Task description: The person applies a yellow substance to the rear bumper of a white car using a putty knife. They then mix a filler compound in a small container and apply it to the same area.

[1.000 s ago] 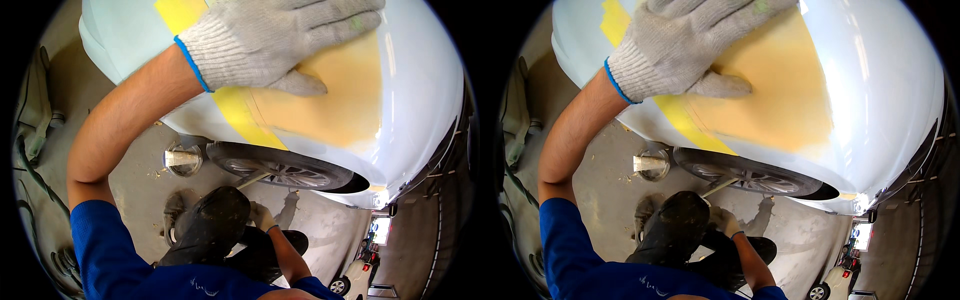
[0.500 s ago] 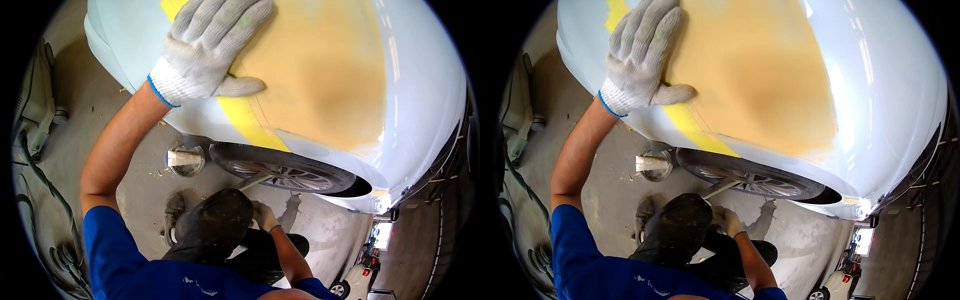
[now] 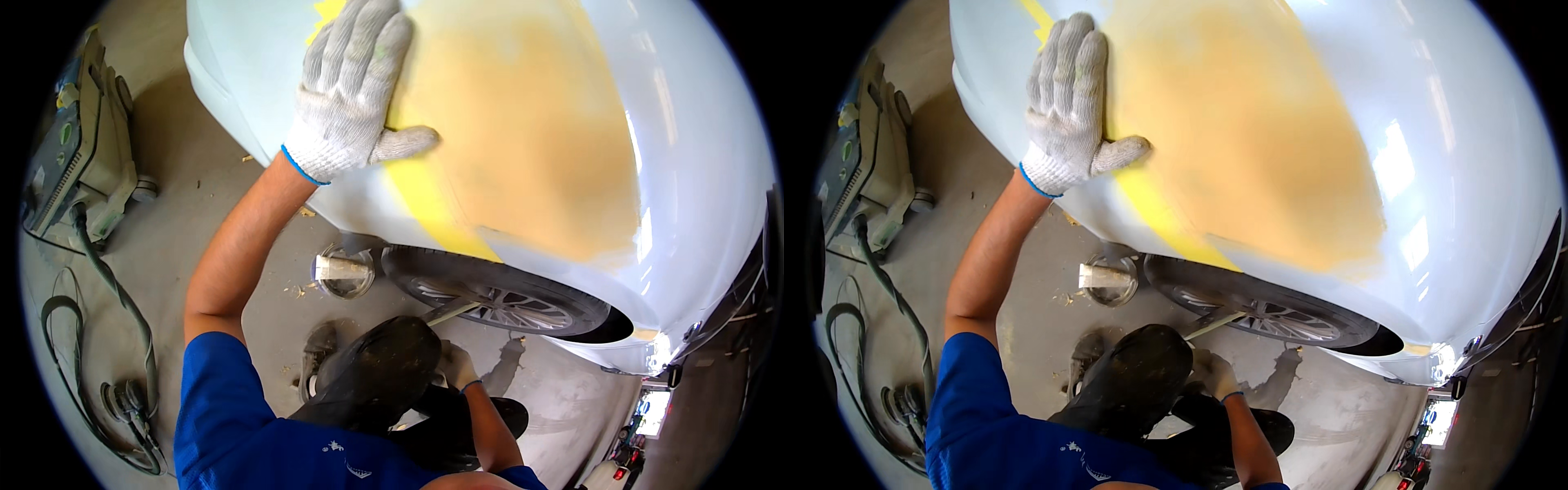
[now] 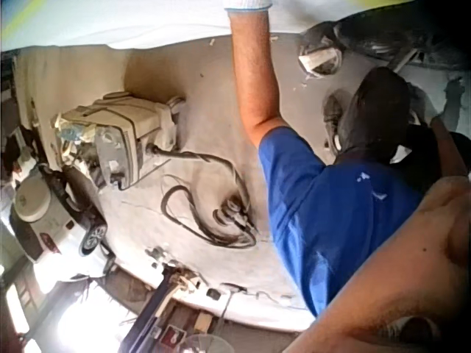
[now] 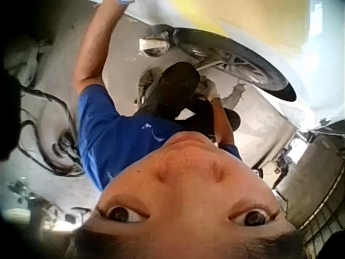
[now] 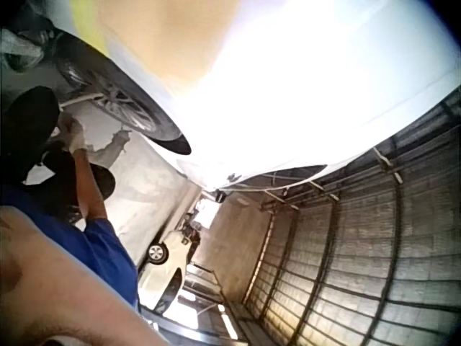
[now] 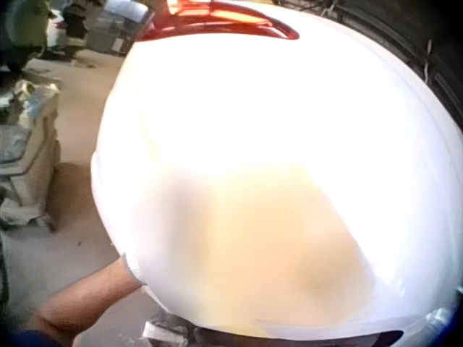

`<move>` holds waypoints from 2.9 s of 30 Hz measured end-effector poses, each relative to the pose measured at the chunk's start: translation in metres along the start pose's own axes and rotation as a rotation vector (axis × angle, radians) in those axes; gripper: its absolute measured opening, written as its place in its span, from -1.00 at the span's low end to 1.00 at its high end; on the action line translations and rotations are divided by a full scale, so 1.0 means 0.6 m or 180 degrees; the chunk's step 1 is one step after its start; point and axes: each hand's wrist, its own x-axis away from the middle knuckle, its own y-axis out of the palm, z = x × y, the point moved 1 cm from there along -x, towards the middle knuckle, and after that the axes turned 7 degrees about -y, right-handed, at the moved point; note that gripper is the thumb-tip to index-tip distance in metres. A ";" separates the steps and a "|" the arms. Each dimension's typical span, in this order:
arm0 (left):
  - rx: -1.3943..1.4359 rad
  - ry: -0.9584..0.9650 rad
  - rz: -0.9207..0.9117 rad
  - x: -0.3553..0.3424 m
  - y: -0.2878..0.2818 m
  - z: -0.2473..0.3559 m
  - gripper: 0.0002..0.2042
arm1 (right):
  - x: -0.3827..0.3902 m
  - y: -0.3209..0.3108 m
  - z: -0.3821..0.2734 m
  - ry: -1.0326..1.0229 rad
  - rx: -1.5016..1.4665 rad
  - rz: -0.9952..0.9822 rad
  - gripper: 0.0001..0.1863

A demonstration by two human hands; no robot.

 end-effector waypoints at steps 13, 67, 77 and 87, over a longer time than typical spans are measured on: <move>0.0591 -0.0949 -0.0145 -0.155 -0.015 0.010 0.01 | 0.014 0.012 0.074 -0.0246 -0.0031 0.0389 -0.72; 0.0219 -0.0139 -0.0810 -0.102 -0.067 0.315 -0.14 | 0.149 -0.099 -0.024 -0.1466 0.0599 0.1193 -0.76; 0.0397 -0.0587 -0.2903 0.072 -0.228 0.395 -0.02 | 0.161 -0.130 -0.034 -0.1559 0.0488 0.1600 -0.78; 0.3126 -0.2110 -0.5639 0.015 -0.409 0.590 -0.47 | 0.233 -0.138 -0.084 -0.1643 -0.3697 0.0927 -0.63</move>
